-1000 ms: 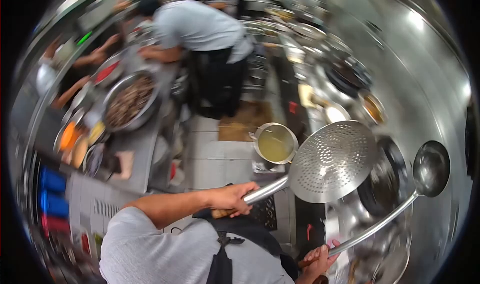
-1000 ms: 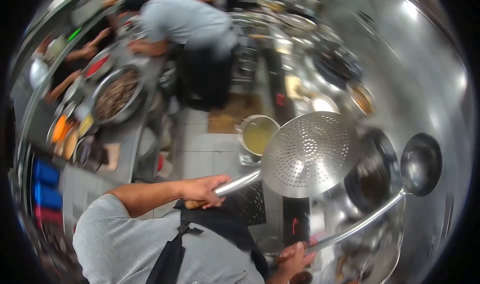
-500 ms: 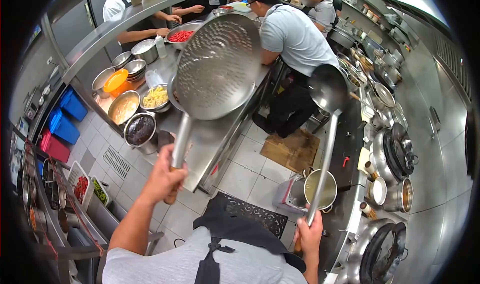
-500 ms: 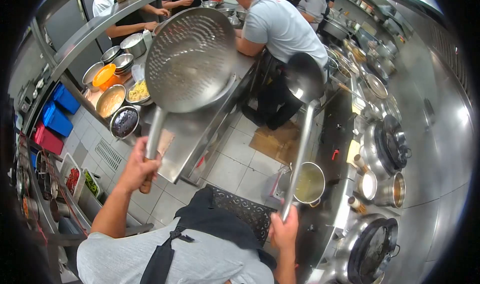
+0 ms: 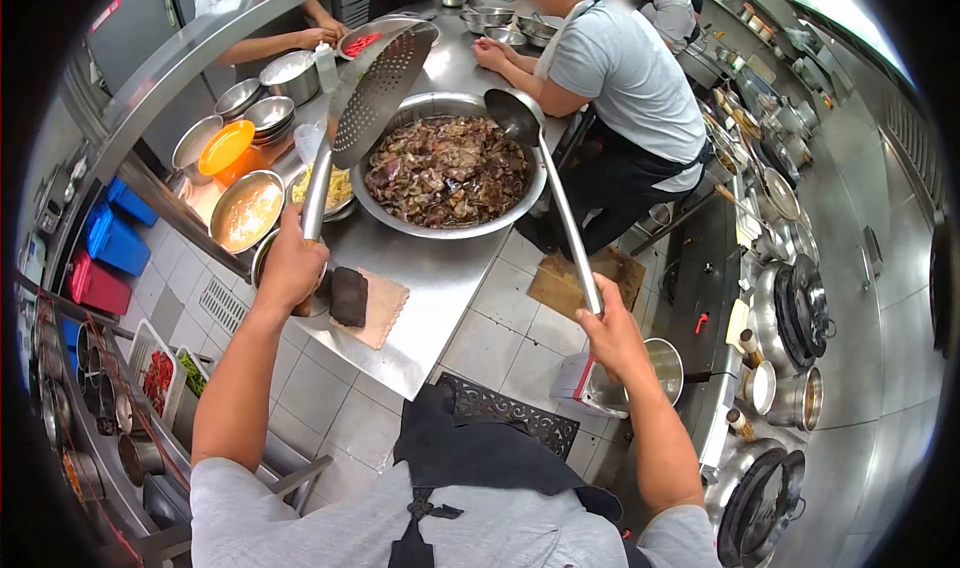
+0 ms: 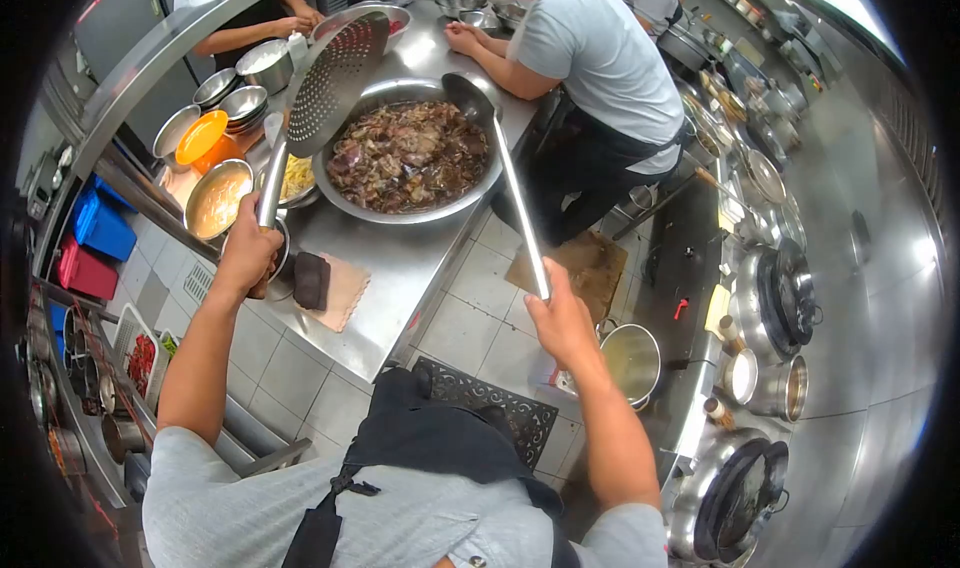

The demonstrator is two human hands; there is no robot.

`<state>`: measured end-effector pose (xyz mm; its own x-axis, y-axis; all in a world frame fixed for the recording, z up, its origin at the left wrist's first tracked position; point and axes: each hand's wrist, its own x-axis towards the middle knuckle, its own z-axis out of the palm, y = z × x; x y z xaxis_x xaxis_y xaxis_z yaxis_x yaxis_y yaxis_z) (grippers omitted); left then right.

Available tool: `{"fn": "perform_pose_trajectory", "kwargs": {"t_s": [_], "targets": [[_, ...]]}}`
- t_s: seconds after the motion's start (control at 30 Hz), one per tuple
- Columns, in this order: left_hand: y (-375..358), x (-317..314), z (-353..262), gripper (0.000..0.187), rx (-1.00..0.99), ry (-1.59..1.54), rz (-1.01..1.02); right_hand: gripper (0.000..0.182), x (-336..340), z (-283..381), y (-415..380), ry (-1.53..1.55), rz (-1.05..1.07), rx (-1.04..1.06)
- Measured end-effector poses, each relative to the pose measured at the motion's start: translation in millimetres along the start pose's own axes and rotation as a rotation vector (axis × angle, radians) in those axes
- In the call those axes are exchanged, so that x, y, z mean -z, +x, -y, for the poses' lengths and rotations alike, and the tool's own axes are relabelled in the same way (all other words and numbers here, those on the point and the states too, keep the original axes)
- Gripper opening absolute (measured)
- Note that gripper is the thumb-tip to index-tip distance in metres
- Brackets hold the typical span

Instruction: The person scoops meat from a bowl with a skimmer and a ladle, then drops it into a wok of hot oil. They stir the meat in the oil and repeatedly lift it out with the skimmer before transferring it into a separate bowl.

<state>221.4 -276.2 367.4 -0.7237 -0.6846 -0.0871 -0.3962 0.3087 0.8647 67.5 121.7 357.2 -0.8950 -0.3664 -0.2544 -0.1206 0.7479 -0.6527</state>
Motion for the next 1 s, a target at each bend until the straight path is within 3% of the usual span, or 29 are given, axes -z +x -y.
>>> {"fn": "perform_pose_trajectory", "kwargs": {"t_s": [0.13, 0.23, 0.33, 0.43, 0.6, 1.0], "targets": [[0.7, -8.9, -3.9, 0.064, 0.097, 0.024, 0.084, 0.055, -7.3, -12.7, 22.8, -0.004, -0.089, 0.162], [0.2, -21.6, -7.6, 0.067, 0.151, -0.098, 0.165, 0.057, -8.3, -16.2, 29.8, 0.051, 0.025, 0.094], [4.1, -27.4, -17.9, 0.064, 0.218, -0.209, 0.206, 0.059, -14.0, 11.9, 12.7, 0.258, 0.192, -0.109], [4.6, -32.0, -29.0, 0.055, 0.294, -0.366, 0.227, 0.057, -32.2, 21.4, 7.6, 0.466, 0.27, -0.175], [4.1, -48.1, -35.3, 0.048, 0.371, -0.544, 0.266, 0.052, -50.2, 35.2, 10.2, 0.769, 0.41, -0.221], [11.6, -90.4, -19.0, 0.025, 0.486, -1.056, 0.276, 0.051, -80.2, 70.4, 18.1, 1.01, 0.645, -0.273]]}}
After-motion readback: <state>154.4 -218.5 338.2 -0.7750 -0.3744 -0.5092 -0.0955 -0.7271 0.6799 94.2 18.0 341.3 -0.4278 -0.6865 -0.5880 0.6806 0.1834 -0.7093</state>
